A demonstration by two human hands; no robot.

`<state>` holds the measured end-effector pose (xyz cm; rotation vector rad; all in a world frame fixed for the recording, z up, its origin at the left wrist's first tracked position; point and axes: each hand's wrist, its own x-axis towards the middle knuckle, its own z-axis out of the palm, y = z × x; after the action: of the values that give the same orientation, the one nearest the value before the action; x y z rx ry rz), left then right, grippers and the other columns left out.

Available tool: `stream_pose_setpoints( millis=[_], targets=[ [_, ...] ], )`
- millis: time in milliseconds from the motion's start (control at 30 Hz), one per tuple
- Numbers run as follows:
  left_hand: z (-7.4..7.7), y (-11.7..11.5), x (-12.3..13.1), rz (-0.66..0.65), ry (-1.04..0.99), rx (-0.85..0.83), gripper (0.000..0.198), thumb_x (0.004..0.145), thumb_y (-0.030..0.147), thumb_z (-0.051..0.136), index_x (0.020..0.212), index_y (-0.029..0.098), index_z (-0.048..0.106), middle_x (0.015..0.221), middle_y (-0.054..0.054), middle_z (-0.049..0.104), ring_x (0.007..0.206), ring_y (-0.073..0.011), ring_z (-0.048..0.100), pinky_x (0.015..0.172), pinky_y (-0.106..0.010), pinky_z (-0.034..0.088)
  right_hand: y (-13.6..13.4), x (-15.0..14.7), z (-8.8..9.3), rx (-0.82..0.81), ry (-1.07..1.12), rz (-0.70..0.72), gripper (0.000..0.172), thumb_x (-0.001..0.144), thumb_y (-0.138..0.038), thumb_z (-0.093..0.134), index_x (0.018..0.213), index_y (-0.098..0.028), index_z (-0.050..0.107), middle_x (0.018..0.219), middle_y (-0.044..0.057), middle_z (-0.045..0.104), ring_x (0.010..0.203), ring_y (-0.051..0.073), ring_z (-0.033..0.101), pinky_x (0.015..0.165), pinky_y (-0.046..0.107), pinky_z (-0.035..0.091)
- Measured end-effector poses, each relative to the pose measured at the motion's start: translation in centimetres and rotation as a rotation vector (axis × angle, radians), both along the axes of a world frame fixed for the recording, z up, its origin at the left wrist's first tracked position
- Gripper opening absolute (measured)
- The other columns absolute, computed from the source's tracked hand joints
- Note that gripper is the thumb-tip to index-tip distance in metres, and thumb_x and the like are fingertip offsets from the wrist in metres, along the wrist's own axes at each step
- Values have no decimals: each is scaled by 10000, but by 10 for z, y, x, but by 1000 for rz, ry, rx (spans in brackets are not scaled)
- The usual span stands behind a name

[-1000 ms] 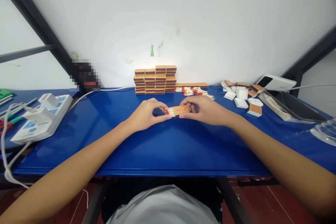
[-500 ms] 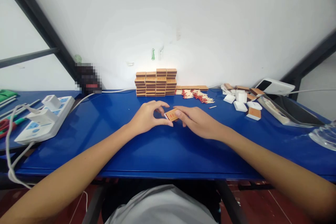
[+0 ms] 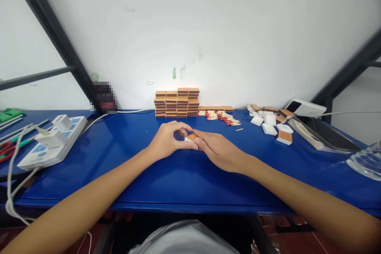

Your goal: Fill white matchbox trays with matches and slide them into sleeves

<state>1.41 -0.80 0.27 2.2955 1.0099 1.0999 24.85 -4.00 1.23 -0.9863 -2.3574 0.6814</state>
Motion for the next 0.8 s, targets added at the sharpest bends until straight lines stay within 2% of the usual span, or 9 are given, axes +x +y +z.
stream_pose_setpoints(
  millis=[67,133,267,333,433,567,667,800],
  targets=[
    [1,0,-1,-14,10,-7,388,761,475,977,1048,251,843,951,-25,827,882,-213,755,834,-319,595,4,1,-3,31,12,-48,550,1158,-572,303,1423,-238,651,1280,122,780,1148,304,733,1002,439,529],
    [2,3,-5,-19,27,0,338,818,445,928,1083,250,848,1004,-33,842,915,-217,770,870,-326,608,11,5,-5,62,12,-121,601,1148,-588,320,1526,-209,592,1301,151,777,1191,326,729,1002,454,536],
    [6,20,-16,10,62,-11,288,878,416,851,1100,232,833,1081,-44,849,984,-234,783,926,-359,619,30,18,-5,90,-6,-237,659,1141,-583,334,1610,-149,497,1057,127,798,1006,302,750,897,423,536],
    [15,37,-20,70,75,64,317,879,430,849,1120,225,828,1105,-62,838,1000,-249,767,941,-400,609,40,25,-4,108,-24,-286,643,1134,-572,366,1580,-136,520,990,111,782,941,291,735,857,401,514],
    [35,72,-18,156,131,246,290,859,400,869,1092,233,832,1116,-74,827,1071,-283,714,974,-451,575,52,35,-4,125,-68,-345,573,1134,-538,382,1496,-143,584,964,108,771,932,290,718,833,381,479],
    [59,125,1,136,196,322,261,830,382,894,1022,212,842,1053,-85,821,1056,-291,685,958,-441,542,59,43,-3,154,-112,-387,522,1140,-545,374,1374,-168,648,906,85,750,859,269,692,787,352,443],
    [60,152,16,68,273,335,186,869,379,849,946,210,845,946,-72,811,940,-275,682,956,-454,517,59,45,1,168,-104,-401,494,1142,-530,385,1318,-168,672,897,80,749,829,252,679,754,337,418],
    [48,159,24,169,336,406,178,888,298,814,1034,201,842,1067,-108,801,1098,-333,629,1004,-488,474,58,49,7,177,-86,-438,470,1140,-526,407,1263,-180,700,939,86,766,849,244,687,749,329,398]
  ],
)
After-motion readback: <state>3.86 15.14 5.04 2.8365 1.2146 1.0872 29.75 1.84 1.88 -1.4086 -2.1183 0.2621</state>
